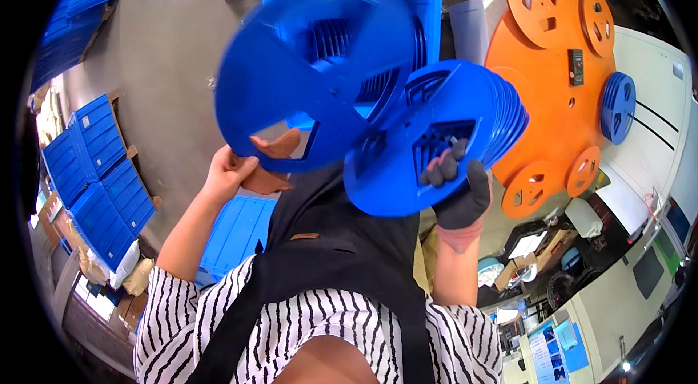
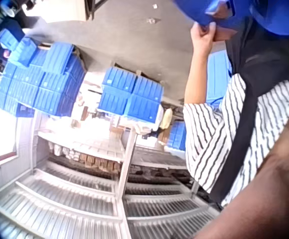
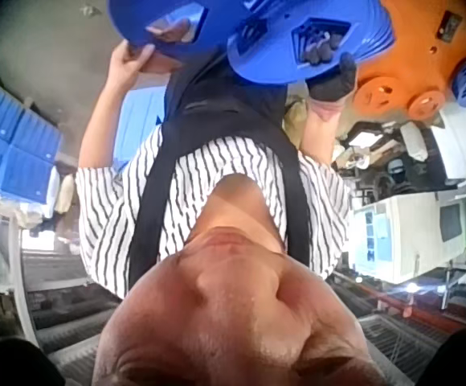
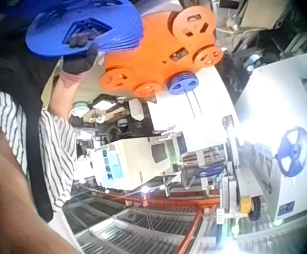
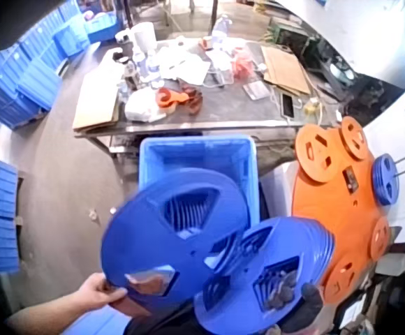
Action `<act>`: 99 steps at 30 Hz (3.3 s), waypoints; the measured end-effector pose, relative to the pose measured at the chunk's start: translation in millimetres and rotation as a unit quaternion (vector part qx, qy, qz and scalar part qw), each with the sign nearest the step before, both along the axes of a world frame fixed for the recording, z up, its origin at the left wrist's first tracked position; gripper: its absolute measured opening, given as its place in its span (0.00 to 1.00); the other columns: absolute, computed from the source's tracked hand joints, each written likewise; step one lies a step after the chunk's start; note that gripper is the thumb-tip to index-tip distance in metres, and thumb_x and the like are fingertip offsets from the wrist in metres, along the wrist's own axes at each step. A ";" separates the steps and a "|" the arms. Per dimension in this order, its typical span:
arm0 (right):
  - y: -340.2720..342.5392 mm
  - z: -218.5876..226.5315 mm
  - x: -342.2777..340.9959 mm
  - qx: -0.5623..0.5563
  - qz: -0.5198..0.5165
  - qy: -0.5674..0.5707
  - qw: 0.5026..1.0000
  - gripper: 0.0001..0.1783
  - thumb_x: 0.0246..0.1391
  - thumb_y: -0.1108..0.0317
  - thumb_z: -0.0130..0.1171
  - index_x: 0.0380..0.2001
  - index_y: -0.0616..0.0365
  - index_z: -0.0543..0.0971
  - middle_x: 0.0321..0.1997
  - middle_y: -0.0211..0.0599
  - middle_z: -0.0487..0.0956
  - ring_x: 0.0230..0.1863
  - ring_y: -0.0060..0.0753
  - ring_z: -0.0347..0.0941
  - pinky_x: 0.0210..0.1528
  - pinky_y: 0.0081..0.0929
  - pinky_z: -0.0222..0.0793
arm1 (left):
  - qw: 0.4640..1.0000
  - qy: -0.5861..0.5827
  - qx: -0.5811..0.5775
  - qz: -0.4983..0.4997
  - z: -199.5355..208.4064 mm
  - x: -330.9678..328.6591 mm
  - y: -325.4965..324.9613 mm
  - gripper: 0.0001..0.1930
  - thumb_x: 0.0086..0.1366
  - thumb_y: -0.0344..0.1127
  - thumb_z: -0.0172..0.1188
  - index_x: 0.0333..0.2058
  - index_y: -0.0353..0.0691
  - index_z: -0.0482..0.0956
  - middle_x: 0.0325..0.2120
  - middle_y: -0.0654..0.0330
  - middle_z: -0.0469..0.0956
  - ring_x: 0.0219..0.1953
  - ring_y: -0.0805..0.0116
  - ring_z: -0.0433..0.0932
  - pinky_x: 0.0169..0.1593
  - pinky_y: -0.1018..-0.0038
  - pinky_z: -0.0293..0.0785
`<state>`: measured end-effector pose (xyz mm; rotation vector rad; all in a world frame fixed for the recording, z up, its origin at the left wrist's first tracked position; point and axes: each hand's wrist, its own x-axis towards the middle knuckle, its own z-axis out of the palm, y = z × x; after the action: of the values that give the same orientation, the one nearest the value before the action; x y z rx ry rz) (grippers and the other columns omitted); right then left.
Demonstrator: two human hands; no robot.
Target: The person wipes the surface of blue plastic spools with a brown cloth, handling them one at a time. They place the cleaned spools into a blue bin and later stack them on a table, where they briefly use a handheld device on the stack.
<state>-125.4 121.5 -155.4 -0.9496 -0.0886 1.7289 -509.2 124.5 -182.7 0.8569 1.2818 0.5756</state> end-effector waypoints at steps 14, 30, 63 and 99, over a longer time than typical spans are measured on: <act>-36.4 -20.6 1.8 -0.060 -0.007 0.061 0.996 0.17 0.59 0.52 0.51 0.42 0.53 0.69 0.23 0.27 0.62 0.24 0.27 0.56 0.33 0.31 0.56 | 0.913 -0.212 -0.201 0.284 -40.8 -34.4 -12.2 0.19 0.58 0.30 0.62 0.49 0.42 0.70 0.42 0.60 0.73 0.47 0.64 0.75 0.53 0.64 0.74; -56.1 -27.6 -14.1 -0.073 0.041 0.004 0.996 0.17 0.58 0.53 0.52 0.40 0.56 0.69 0.23 0.30 0.64 0.24 0.29 0.59 0.32 0.32 0.58 | 0.942 0.274 -0.102 0.167 -131.0 8.5 18.6 0.05 0.63 0.24 0.48 0.36 0.35 0.72 0.16 0.55 0.76 0.15 0.66 0.75 0.21 0.72 0.68; -57.8 -54.0 21.5 0.070 -0.103 0.247 0.961 0.30 0.53 0.37 0.54 0.48 0.47 0.66 0.24 0.31 0.72 0.24 0.31 0.68 0.31 0.30 0.61 | 0.746 0.174 0.422 -0.485 -9.0 82.7 14.2 0.30 0.51 0.39 0.66 0.53 0.39 0.72 0.56 0.55 0.71 0.61 0.56 0.67 0.65 0.60 0.61; -16.5 -46.5 8.2 -0.066 0.041 -0.003 0.997 0.20 0.63 0.51 0.47 0.44 0.57 0.70 0.20 0.27 0.64 0.21 0.25 0.58 0.28 0.29 0.55 | 0.973 -0.068 -0.155 0.159 -41.1 -14.0 -7.2 0.20 0.63 0.37 0.59 0.52 0.39 0.70 0.51 0.59 0.72 0.42 0.71 0.76 0.39 0.73 0.75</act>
<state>-117.1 105.0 -201.9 -1.0618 -0.0171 1.8251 -523.2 117.3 -223.8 0.3491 1.3486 0.6524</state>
